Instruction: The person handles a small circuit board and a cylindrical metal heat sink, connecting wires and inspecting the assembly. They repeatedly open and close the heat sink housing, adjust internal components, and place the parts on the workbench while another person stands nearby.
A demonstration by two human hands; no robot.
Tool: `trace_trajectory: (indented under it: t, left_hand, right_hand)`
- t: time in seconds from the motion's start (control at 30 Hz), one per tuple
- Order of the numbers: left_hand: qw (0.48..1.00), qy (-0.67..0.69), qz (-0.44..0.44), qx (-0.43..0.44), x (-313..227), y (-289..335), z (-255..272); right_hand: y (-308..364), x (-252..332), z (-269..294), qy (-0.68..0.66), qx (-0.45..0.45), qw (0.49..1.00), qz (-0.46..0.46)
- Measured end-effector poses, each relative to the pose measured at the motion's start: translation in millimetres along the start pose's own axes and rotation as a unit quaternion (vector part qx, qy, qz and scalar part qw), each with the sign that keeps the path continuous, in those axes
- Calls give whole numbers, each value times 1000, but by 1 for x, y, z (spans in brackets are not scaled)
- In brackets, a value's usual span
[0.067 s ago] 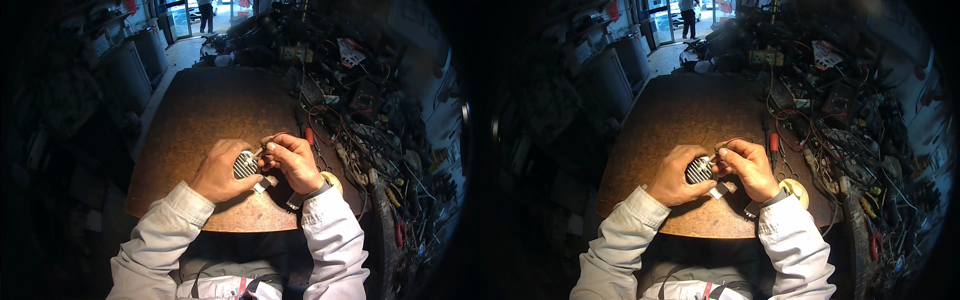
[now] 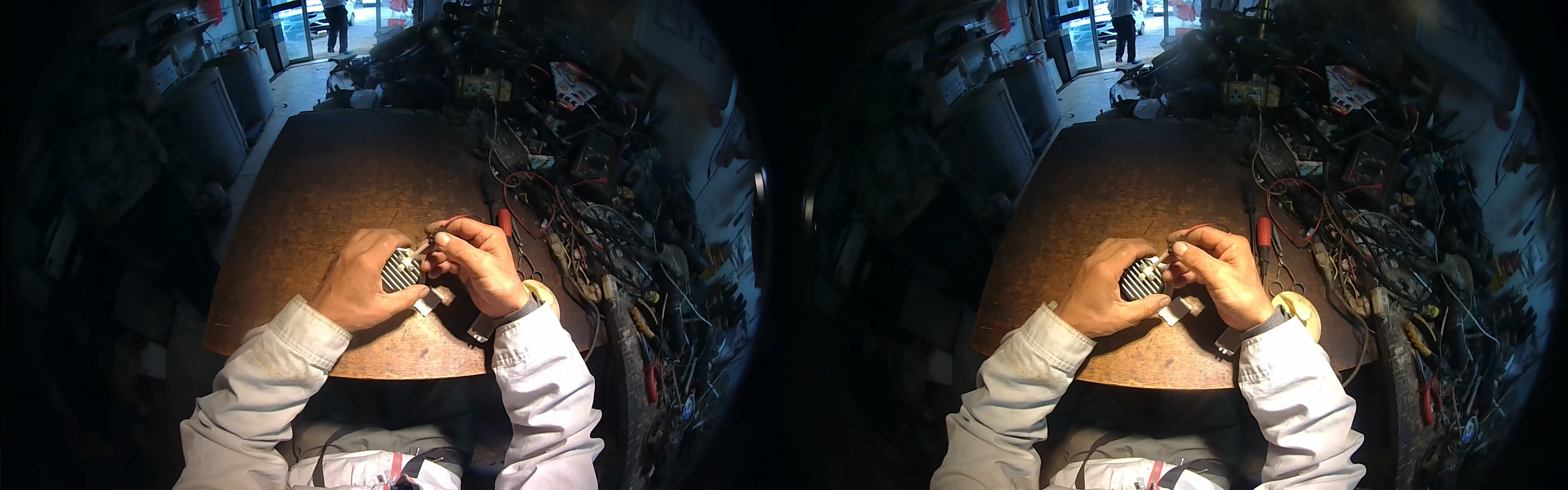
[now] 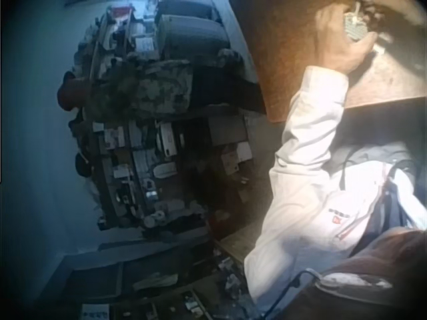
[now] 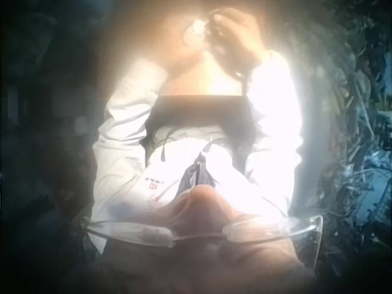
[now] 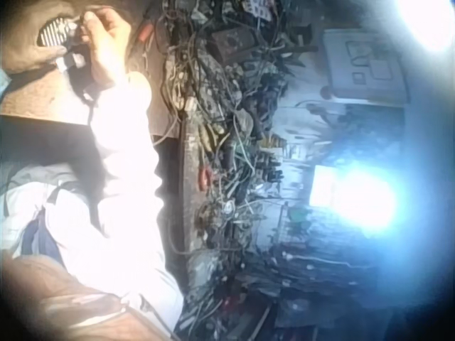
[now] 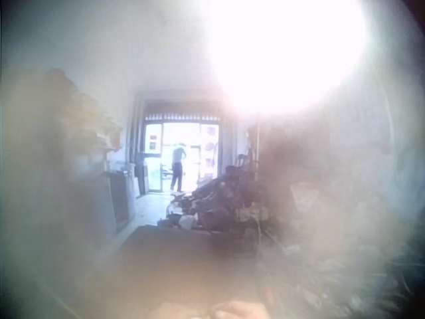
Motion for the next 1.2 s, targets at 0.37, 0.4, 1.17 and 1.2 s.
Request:
trace_trajectory:
  t: [0.37, 0.4, 1.17, 1.2]
  left_hand:
    - [977, 181, 107, -19, 4, 2, 0]
    - [957, 263, 122, -28, 12, 3, -1]
    - [556, 822, 121, -15, 36, 8, 7]
    - [560, 819, 121, -16, 36, 8, 8]
  right_hand:
    - [1, 10, -2, -13, -58, 997, 46]
    - [0, 11, -5, -5, -58, 997, 45]
    - [3, 12, -12, 122, 17, 992, -14]
    - [3, 11, -12, 125, 18, 992, -16]
Point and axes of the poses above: each hand's wrist, its own y-axis away from the middle knuckle, its own z-axis out of the back of the hand, x = y × z, the point moved 1 cm from there along -y, towards the middle knuckle, and after that the axes turned 14 degrees about x, right-handed, at the moved point
